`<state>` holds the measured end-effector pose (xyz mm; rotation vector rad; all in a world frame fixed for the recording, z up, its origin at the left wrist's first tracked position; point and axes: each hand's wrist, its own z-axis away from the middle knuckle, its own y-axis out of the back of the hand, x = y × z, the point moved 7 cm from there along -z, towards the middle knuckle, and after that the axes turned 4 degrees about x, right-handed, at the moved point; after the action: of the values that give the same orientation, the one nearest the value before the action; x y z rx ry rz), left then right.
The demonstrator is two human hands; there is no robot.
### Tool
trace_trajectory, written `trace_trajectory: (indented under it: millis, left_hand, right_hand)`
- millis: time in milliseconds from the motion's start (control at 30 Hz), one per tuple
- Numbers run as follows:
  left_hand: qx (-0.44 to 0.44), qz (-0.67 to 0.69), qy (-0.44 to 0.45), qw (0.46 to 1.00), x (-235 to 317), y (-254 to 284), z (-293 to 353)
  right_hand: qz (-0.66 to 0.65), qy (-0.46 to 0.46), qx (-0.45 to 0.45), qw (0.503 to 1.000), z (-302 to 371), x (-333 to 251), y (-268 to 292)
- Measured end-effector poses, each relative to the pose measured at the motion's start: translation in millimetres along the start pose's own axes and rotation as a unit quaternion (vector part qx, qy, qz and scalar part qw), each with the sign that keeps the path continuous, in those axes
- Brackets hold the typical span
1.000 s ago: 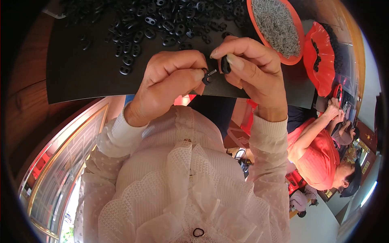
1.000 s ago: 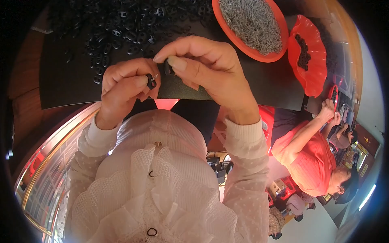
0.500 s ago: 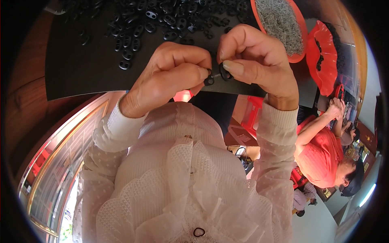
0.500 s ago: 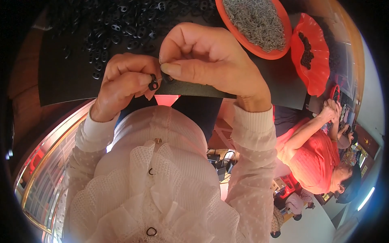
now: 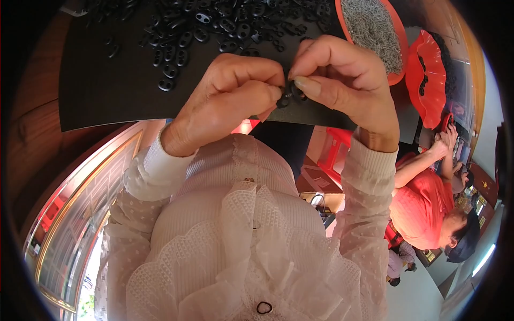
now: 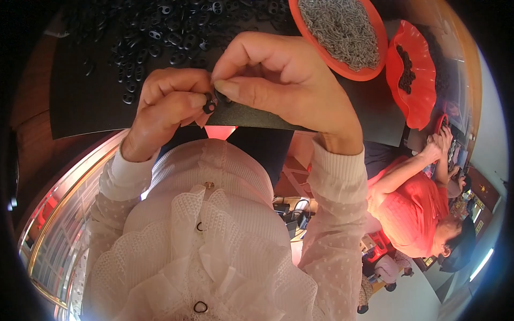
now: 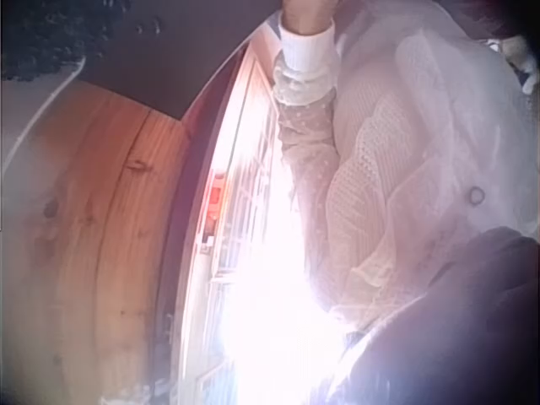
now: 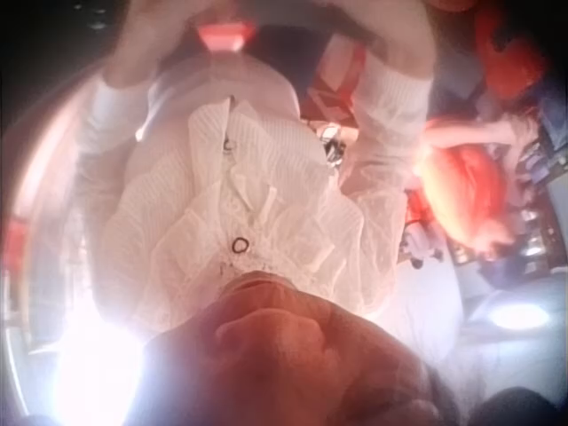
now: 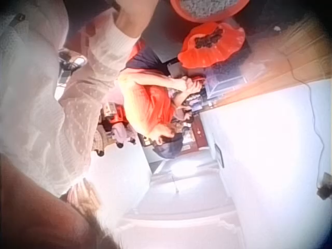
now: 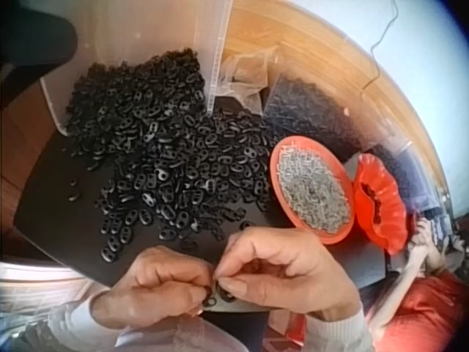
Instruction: The person assembles plastic cord locks by taking plastic components and springs from the table and trays and fitting them together by hand.
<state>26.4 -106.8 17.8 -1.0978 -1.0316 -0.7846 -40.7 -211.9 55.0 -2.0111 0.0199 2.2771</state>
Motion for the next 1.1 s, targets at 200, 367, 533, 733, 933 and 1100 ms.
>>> trace_trajectory:
  millis: [200, 367, 533, 733, 933, 1100]
  left_hand:
    - [0.009, 0.001, -0.007, 1.0, 6.2, -1.2, 2.5]
    - [0.003, -0.001, -0.016, 1.0, 3.5, -1.8, 4.3]
    - [-0.017, 0.047, -0.007, 0.999, -2.5, -3.3, 2.0]
    - [-0.023, 0.049, 0.03, 0.998, 0.8, -3.4, 1.3]
    - [-0.027, 0.053, 0.033, 0.998, 1.2, -3.3, 3.4]
    - [0.002, 0.069, -0.002, 0.998, -0.1, -0.4, 1.7]
  right_hand:
    - [0.03, 0.007, 0.025, 0.999, 1.3, -0.3, -1.4]
    - [0.046, 0.001, 0.042, 0.998, 3.3, -2.8, -0.9]
    - [0.05, 0.009, 0.045, 0.998, 3.0, -0.9, 2.1]
    - [0.022, 0.005, 0.091, 0.996, 4.3, 1.9, 4.4]
    - [0.016, -0.013, 0.096, 0.995, 5.2, 7.8, 1.4]
    - [0.068, 0.031, 0.163, 0.984, 5.7, -0.1, 3.4]
